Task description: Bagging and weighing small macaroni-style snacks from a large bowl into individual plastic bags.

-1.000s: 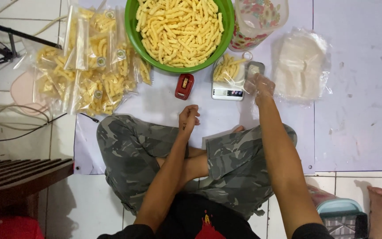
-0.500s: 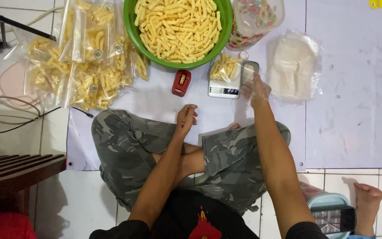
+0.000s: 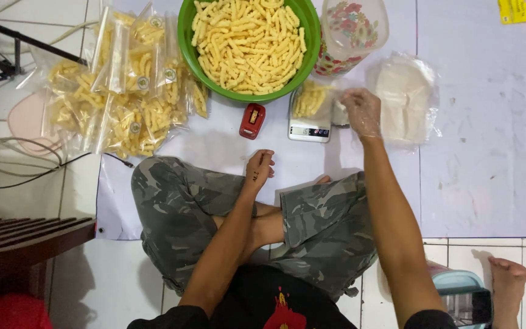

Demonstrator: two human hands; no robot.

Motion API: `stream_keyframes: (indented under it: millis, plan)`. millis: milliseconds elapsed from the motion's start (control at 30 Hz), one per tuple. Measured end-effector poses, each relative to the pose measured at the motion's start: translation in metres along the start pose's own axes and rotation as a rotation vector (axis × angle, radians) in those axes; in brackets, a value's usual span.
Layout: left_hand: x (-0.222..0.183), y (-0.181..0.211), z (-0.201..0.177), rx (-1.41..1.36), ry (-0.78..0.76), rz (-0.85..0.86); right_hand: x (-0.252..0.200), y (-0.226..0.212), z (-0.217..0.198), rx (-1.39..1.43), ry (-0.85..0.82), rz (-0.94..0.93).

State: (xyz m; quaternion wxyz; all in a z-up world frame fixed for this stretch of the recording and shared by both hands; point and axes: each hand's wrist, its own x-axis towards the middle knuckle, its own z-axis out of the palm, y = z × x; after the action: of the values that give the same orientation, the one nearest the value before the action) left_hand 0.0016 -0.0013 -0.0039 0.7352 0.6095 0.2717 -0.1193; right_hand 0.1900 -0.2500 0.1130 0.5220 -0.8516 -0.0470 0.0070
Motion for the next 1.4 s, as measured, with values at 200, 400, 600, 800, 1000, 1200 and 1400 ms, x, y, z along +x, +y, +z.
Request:
stream_keyframes:
  millis: [200, 400, 600, 800, 1000, 1200, 1400]
  plan:
    - [-0.041, 0.088, 0.018, -0.208, -0.111, 0.019, -0.040, -0.163, -0.019, 0.033, -0.350, -0.080]
    - [-0.025, 0.090, 0.034, -0.723, -0.535, 0.076, -0.065, -0.213, -0.026, 0.033, -0.384, -0.051]
    - [-0.061, 0.133, 0.010, -0.811, -0.464, 0.170, -0.073, -0.210, -0.029, 0.254, -0.393, -0.118]
    - [-0.067, 0.125, -0.004, -0.747, -0.450, 0.340, -0.092, -0.239, -0.039, 0.184, -0.419, -0.084]
    - [-0.056, 0.106, -0.007, -0.762, -0.486, 0.314, -0.092, -0.221, -0.052, 0.157, -0.479, -0.122]
    - [-0.090, 0.137, -0.018, -0.742, -0.515, 0.321, -0.110, -0.238, -0.053, 0.016, -0.417, -0.051]
    - [-0.089, 0.130, -0.015, -0.711, -0.533, 0.345, -0.107, -0.216, -0.053, 0.040, -0.325, -0.168]
